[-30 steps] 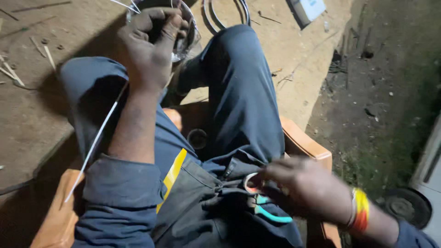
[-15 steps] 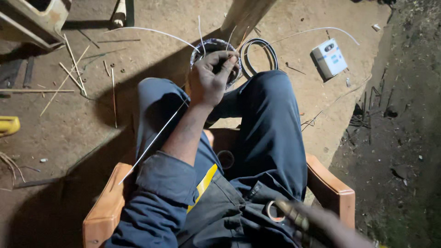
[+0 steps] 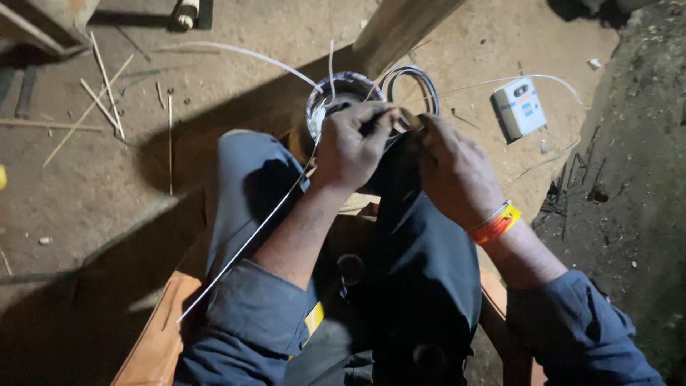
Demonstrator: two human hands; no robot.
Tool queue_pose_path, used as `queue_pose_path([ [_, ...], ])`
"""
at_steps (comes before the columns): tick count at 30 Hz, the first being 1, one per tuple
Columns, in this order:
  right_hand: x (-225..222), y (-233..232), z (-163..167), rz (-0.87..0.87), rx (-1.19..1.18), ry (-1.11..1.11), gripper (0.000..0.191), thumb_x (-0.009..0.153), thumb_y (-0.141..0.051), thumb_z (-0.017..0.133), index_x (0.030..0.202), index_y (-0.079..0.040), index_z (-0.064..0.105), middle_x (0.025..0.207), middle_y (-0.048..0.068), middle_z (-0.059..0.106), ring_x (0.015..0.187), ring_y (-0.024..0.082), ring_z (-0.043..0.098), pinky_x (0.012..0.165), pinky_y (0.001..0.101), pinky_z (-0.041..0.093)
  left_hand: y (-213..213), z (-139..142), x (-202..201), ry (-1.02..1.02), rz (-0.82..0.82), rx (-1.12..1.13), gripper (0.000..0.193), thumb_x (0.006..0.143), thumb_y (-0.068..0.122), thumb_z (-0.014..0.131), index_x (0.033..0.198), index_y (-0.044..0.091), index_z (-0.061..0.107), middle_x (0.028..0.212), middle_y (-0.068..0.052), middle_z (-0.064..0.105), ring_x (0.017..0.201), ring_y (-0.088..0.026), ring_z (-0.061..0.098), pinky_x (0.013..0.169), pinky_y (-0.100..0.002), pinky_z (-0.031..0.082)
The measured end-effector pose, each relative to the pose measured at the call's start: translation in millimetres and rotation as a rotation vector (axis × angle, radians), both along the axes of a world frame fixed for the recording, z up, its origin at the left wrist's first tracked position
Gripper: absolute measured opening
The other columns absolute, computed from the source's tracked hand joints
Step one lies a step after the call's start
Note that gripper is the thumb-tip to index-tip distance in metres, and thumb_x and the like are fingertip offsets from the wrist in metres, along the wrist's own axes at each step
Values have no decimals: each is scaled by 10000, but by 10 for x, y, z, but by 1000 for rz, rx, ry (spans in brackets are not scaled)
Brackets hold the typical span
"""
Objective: The person sits cross-legged and winds a thin copper wire around a cylindrical metal frame. They use pliers to cut the wire and continue wrapping it around the frame repeatedly.
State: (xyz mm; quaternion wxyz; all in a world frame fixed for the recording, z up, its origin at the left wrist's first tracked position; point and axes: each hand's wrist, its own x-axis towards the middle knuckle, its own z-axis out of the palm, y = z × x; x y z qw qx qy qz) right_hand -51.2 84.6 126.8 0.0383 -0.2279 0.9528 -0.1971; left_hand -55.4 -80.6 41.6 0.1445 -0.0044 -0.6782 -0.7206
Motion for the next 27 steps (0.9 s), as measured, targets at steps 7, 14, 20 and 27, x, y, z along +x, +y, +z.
queue_pose_path([
  [7,3,-29,-159,-18,13,169,435,919,21,614,1346,-32,554,1096,222,656,967,426,661,809,492,544,-28,54,27,46,9,-86,121,975,85,670,1008,17,765,916,-125,780,831,-180,751,772,-316,567],
  [14,-110,6,-109,60,188,260,333,988,-60,682,1308,-61,591,1014,179,633,938,361,623,754,458,515,-35,84,43,4,7,-184,99,933,56,642,957,19,731,911,-127,758,856,-238,746,779,-336,574],
  [20,-298,117,-87,197,220,217,320,1019,-78,679,1314,-25,568,978,170,636,888,346,654,736,455,539,-71,147,71,32,-82,-156,121,945,73,632,1026,4,688,978,-176,736,935,-301,724,829,-386,565],
  [27,-259,154,-111,136,49,30,470,850,10,679,1302,-34,559,1052,206,683,909,408,686,736,470,544,32,163,-31,128,-55,-360,163,944,142,704,961,8,612,863,-193,660,836,-373,675,745,-434,529],
])
